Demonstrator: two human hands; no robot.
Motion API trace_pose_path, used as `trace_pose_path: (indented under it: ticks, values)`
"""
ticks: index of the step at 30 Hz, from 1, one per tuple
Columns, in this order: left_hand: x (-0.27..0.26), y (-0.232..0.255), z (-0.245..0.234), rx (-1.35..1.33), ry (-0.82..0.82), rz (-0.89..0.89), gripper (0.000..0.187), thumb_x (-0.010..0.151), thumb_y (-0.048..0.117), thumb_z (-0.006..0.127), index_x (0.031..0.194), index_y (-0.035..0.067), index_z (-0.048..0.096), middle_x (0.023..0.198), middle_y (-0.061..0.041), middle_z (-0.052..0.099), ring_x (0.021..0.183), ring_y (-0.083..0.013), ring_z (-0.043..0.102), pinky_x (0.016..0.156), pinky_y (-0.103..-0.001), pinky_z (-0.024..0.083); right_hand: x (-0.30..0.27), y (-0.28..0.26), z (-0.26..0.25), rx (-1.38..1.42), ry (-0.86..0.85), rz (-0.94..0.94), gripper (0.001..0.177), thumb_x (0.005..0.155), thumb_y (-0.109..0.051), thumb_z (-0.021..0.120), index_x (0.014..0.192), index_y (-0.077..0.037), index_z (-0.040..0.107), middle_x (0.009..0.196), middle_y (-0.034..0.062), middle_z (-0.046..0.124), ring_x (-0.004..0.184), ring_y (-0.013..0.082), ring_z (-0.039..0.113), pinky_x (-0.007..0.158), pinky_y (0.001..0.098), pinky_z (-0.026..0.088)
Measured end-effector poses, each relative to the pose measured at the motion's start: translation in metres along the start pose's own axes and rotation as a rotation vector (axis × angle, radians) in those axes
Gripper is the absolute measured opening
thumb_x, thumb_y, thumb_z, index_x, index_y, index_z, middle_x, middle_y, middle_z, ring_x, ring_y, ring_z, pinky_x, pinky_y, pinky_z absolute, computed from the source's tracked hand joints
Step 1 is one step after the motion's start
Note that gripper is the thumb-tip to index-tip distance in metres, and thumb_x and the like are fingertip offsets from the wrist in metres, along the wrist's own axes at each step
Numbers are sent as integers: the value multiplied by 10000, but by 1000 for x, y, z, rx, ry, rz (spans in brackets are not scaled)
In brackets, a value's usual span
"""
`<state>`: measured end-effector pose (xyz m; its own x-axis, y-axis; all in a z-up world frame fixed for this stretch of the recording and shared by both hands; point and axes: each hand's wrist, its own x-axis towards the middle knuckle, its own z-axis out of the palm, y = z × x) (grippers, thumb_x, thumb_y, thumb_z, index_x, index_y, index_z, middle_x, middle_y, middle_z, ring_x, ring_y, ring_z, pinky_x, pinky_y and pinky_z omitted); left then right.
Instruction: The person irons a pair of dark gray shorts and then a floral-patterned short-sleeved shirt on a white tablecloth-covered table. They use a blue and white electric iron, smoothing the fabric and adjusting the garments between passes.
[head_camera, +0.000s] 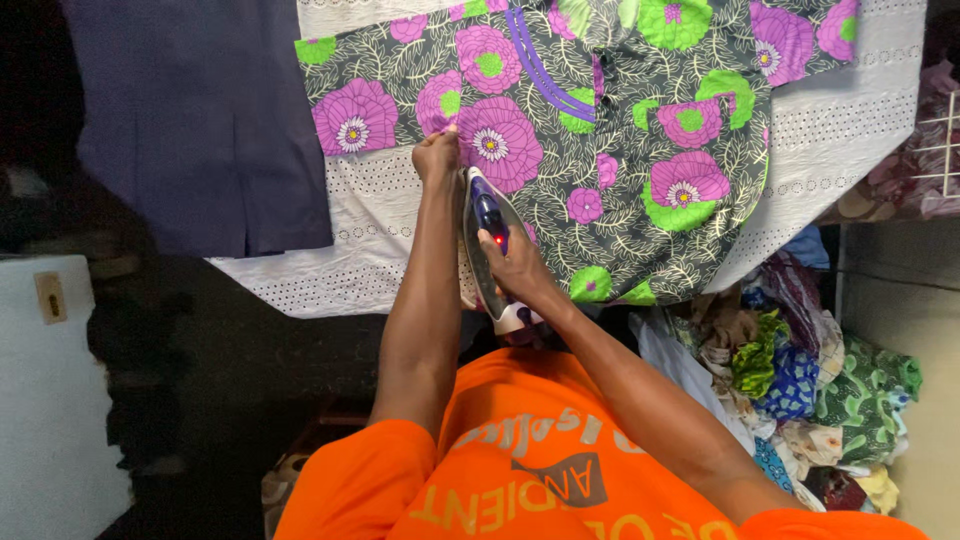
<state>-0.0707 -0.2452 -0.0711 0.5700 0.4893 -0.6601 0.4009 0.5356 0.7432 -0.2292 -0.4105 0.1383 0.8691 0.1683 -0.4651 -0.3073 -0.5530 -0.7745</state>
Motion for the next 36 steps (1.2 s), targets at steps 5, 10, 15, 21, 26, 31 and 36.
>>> trace_pose_path:
  ticks: [5, 10, 15, 21, 26, 31, 36]
  values:
    - [-37, 20, -30, -147, 78, 349, 154, 956, 100, 639, 1080, 9, 653, 895, -34, 632, 701, -104, 578, 563, -234, 458, 40, -24, 19, 49, 224, -172, 563, 1044, -497, 547, 1153, 54, 579, 811, 207, 669, 689, 342, 701, 632, 450, 558]
    - [-88, 65, -60, -67, 69, 411, 173, 1029, 99, 544, 1121, 21, 668, 951, -72, 681, 767, -131, 618, 637, -261, 511, 51, -40, 15, 251, 20, 76, 563, 1008, -522, 535, 952, 37, 571, 641, 114, 607, 460, 211, 650, 432, 379, 537]
    - [-147, 37, -78, 338, -205, 637, 249, 1046, 56, 470, 1204, 10, 657, 1117, -95, 726, 997, -152, 714, 873, -269, 600, -26, -9, 0, 200, 99, 189, 520, 972, -527, 560, 961, -7, 541, 590, 74, 612, 433, 184, 646, 407, 364, 533]
    - [-197, 0, -91, 470, 8, 412, 169, 1009, 71, 578, 1126, -9, 671, 1032, -145, 743, 904, -241, 707, 832, -353, 571, -60, 10, -9, 278, 194, 254, 519, 977, -510, 581, 936, 7, 567, 591, 67, 612, 433, 178, 633, 423, 348, 526]
    - [-234, -17, -99, 549, -74, 765, 181, 981, 15, 589, 1120, 28, 704, 1098, -148, 708, 996, -270, 695, 871, -365, 560, -33, 16, -29, 368, 312, 263, 488, 983, -509, 569, 908, -27, 559, 599, 43, 588, 426, 162, 600, 401, 344, 506]
    - [-256, -31, -105, 723, -225, 874, 296, 902, 9, 637, 1196, 35, 668, 1233, -197, 604, 1158, -346, 586, 970, -419, 508, -67, 45, -61, 443, 387, 282, 538, 1008, -508, 579, 859, 8, 538, 609, 70, 566, 421, 172, 578, 374, 352, 499]
    - [-245, -37, -111, 843, 101, 756, 443, 819, 108, 771, 1183, -10, 547, 1184, -260, 534, 1150, -407, 503, 987, -472, 408, -66, 53, -80, 316, 450, 294, 529, 994, -497, 590, 850, 9, 537, 600, 67, 582, 402, 173, 588, 363, 351, 495]
